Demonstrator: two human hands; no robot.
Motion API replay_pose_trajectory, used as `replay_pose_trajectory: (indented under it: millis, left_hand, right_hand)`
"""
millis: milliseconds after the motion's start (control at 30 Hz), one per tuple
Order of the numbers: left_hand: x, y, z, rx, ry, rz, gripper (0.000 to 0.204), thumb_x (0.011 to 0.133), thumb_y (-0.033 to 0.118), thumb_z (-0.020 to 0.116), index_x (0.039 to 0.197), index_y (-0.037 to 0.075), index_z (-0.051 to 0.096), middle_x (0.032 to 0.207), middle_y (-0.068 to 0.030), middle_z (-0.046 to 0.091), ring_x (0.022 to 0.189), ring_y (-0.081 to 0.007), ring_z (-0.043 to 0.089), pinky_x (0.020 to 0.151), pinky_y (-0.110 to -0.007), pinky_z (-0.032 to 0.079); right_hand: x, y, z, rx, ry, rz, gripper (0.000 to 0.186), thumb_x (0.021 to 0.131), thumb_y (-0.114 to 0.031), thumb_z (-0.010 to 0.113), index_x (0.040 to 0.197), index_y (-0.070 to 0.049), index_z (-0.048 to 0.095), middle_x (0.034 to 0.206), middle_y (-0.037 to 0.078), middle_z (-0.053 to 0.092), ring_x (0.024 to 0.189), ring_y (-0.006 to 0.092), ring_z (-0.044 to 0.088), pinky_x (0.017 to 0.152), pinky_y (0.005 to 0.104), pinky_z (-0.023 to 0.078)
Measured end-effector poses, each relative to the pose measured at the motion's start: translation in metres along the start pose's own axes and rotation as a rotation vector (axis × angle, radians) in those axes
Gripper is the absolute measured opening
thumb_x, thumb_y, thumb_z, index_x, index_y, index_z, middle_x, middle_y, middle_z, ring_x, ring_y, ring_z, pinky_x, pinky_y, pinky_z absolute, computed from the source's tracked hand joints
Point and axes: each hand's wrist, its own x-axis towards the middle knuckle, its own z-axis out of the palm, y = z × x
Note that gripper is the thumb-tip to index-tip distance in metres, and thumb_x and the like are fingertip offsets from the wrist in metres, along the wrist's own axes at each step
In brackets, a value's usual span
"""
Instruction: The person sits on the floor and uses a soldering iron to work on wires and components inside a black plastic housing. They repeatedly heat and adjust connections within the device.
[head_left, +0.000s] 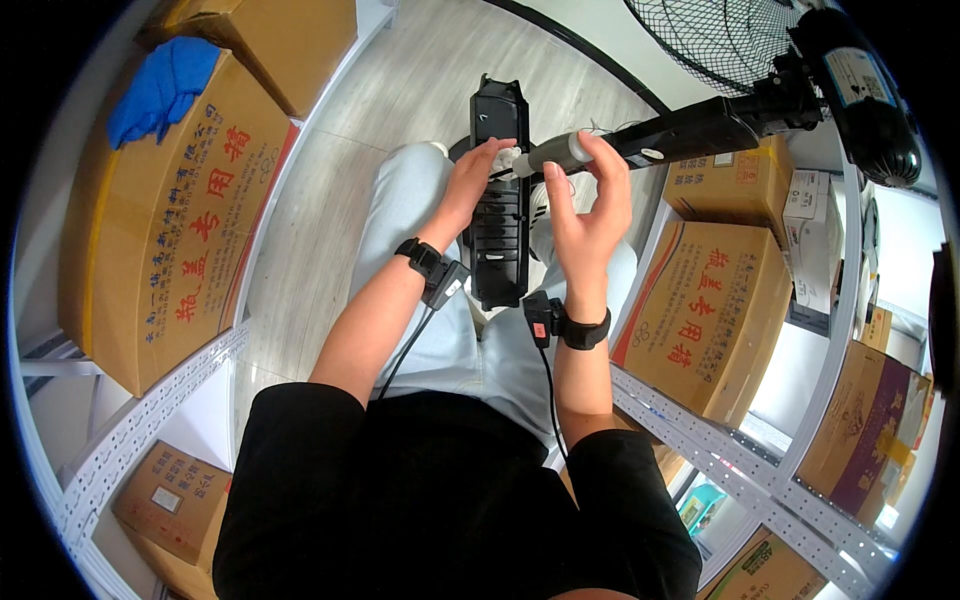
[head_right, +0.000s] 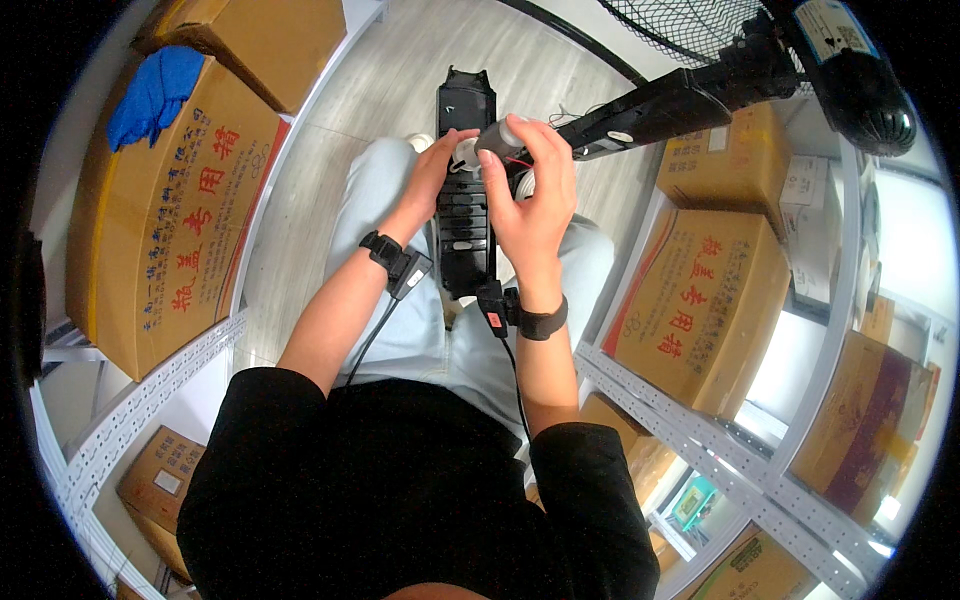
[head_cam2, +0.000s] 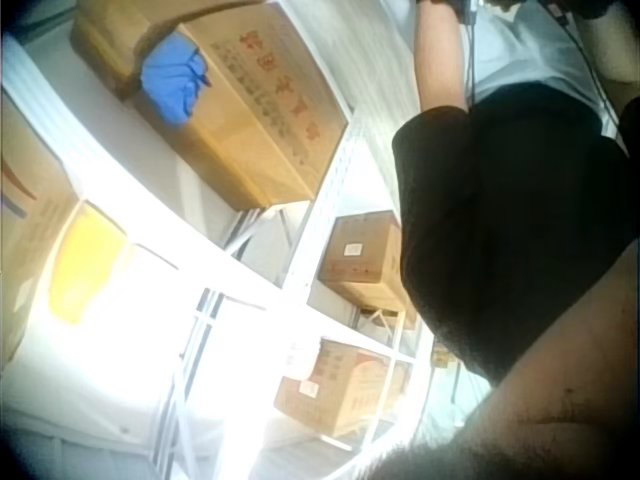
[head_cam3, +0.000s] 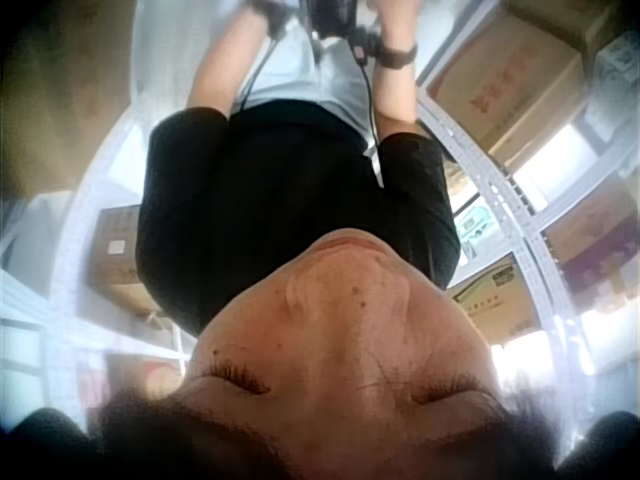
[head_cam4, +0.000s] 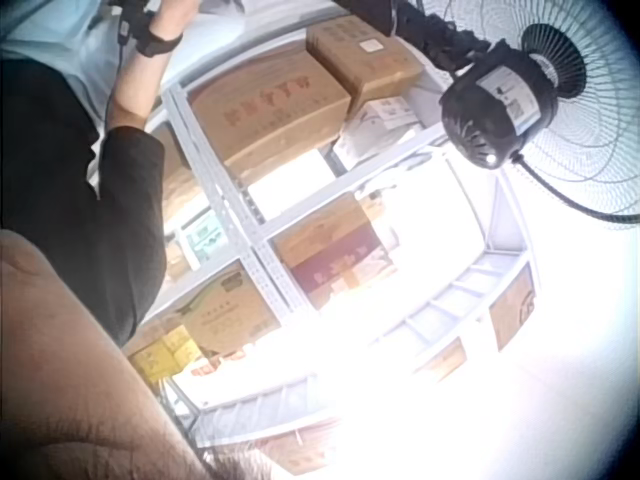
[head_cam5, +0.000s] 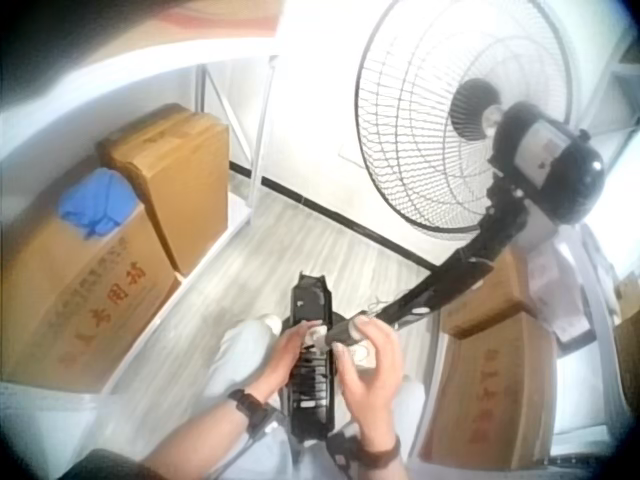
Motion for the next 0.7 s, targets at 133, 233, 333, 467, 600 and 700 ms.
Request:
replay_pose_trajectory:
  millis: [133,233,333,467,600,700]
  left_hand:
    - [0.0003,0.0008,0.0015,0.009,0.009,0.016,0.048,0.105,0.042,0.041,0.122,0.004,0.066,0.110,-0.0040,0.066,0.102,-0.0105,0.057,0.093,-0.026,0.043]
    - [-0.0011,0.0041,0.0022,0.002,0.002,-0.004,0.048,0.105,0.042,0.042,0.122,0.004,0.066,0.109,-0.0035,0.066,0.101,-0.0105,0.058,0.092,-0.026,0.043]
    - [-0.0021,0.0050,0.0012,-0.038,-0.009,-0.054,0.048,0.105,0.042,0.042,0.122,0.005,0.066,0.108,-0.0033,0.067,0.100,-0.0103,0.058,0.091,-0.026,0.044]
    - [-0.0029,0.0055,0.0014,-0.014,0.003,-0.034,0.048,0.105,0.042,0.042,0.121,0.004,0.066,0.110,-0.0036,0.067,0.101,-0.0104,0.058,0.092,-0.027,0.044]
    - [-0.0004,0.0030,0.0012,0.022,0.008,0.015,0.048,0.105,0.042,0.041,0.121,0.004,0.067,0.112,-0.0040,0.067,0.102,-0.0104,0.058,0.093,-0.027,0.044]
    - [0.0015,-0.0008,-0.0002,0.027,0.014,0.033,0.048,0.105,0.042,0.041,0.121,0.004,0.067,0.112,-0.0040,0.067,0.102,-0.0103,0.058,0.093,-0.027,0.043]
  right_hand:
    - [-0.0030,0.0032,0.0041,0.215,0.000,0.078,0.038,0.085,-0.003,0.071,0.121,-0.004,0.060,0.123,0.017,0.063,0.111,0.0264,0.063,0.084,0.0332,0.053]
    - [-0.0055,0.0041,0.0054,0.249,-0.030,0.143,0.039,0.085,-0.003,0.072,0.121,-0.004,0.059,0.121,0.016,0.064,0.109,0.0254,0.063,0.083,0.0321,0.053]
    - [-0.0065,0.0071,0.0046,0.062,0.002,0.086,0.039,0.083,-0.003,0.074,0.120,-0.004,0.059,0.120,0.015,0.063,0.107,0.0254,0.064,0.084,0.0318,0.053]
    - [-0.0051,0.0061,0.0041,0.057,0.003,0.056,0.042,0.082,-0.003,0.075,0.121,-0.004,0.058,0.120,0.015,0.063,0.106,0.0258,0.064,0.086,0.0317,0.052]
    - [-0.0053,0.0035,0.0055,0.156,-0.008,0.037,0.044,0.082,-0.003,0.075,0.122,-0.004,0.057,0.121,0.015,0.062,0.107,0.0261,0.064,0.087,0.0324,0.052]
    - [-0.0073,0.0044,0.0062,0.181,-0.038,0.054,0.044,0.082,-0.004,0.075,0.122,-0.003,0.057,0.121,0.015,0.062,0.107,0.0262,0.063,0.088,0.0330,0.052]
